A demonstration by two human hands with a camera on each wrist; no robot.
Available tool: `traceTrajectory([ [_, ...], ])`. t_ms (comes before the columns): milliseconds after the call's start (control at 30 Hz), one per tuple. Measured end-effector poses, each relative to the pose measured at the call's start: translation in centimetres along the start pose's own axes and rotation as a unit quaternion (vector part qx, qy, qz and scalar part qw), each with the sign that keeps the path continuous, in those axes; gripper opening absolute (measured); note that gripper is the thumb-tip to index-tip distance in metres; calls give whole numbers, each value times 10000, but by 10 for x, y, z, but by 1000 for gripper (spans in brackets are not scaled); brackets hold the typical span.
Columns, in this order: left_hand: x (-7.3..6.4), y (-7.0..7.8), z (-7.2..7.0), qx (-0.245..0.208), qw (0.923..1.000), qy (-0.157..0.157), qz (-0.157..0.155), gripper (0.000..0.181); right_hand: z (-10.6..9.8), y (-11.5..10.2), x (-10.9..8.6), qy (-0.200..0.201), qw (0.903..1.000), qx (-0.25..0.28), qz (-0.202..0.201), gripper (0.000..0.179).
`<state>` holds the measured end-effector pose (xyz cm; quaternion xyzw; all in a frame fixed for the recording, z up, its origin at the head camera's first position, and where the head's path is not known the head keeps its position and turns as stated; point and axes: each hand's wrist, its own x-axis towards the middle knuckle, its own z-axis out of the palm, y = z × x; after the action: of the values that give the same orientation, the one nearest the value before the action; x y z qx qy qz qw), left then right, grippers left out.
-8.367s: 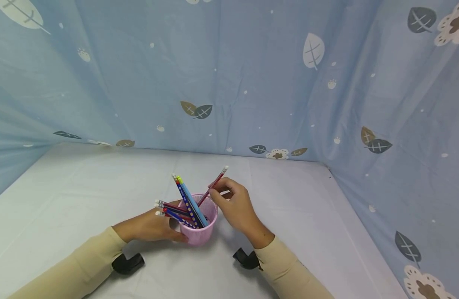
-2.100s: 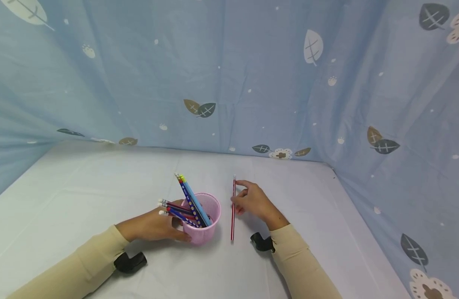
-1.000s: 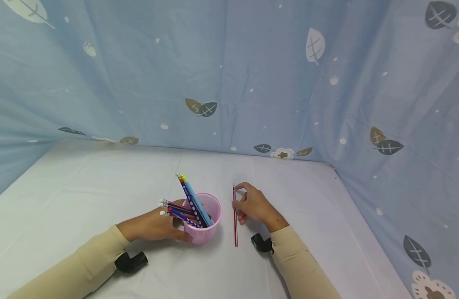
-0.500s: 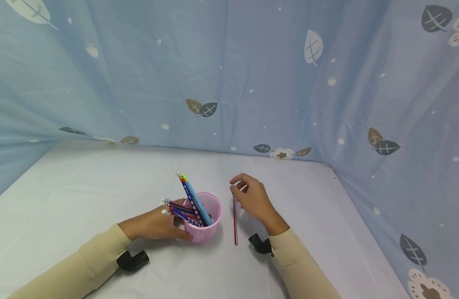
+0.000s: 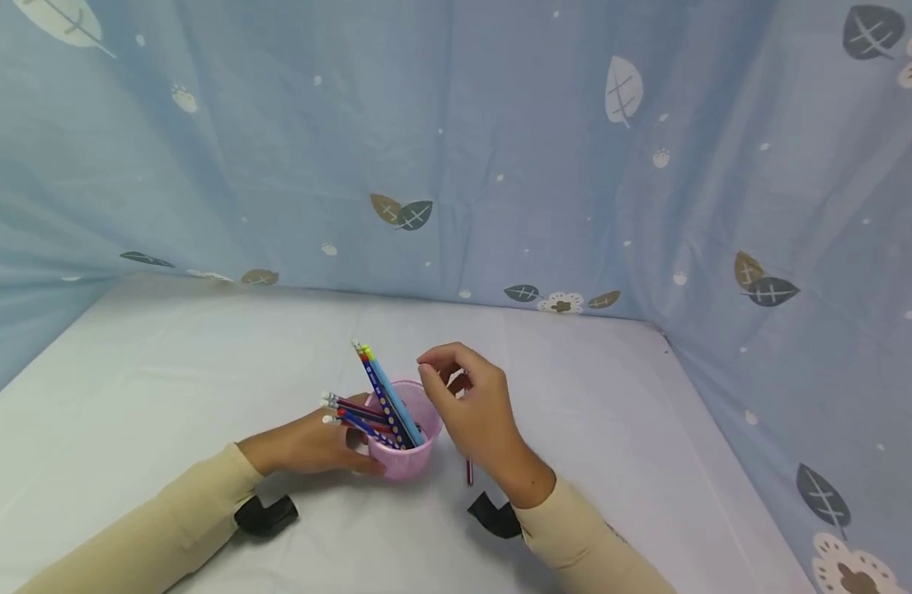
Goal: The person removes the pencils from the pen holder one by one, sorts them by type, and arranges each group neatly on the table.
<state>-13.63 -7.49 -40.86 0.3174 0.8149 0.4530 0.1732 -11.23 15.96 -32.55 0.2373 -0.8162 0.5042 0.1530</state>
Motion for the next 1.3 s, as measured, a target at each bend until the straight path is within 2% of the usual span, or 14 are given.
traceTrajectory([
  [100,1,0,0,50,10000,-3,2,47,9,-11,-4,76,9984,226,-510,10],
  [200,1,1,-1,128,9999,-4,11,41,17,-20,-9,34,9928,579,-1047,13],
  [333,-1,2,-1,169,9998,-1,41,41,24,-26,-15,-136,9850,794,-1526,16],
  [633,-2,0,-3,-7,9998,-142,134,42,33,-25,-21,-560,9804,556,-1805,17],
  [933,0,-3,-2,-142,9987,-227,428,40,40,-18,-21,-529,9611,19,-2712,18],
  [1067,-1,-4,-2,-273,9990,-249,238,42,40,-15,-20,-450,9614,-260,-2702,24],
  [1300,-1,-4,-2,-8,9996,-208,183,47,41,-11,-17,-535,9618,-555,-2626,25],
])
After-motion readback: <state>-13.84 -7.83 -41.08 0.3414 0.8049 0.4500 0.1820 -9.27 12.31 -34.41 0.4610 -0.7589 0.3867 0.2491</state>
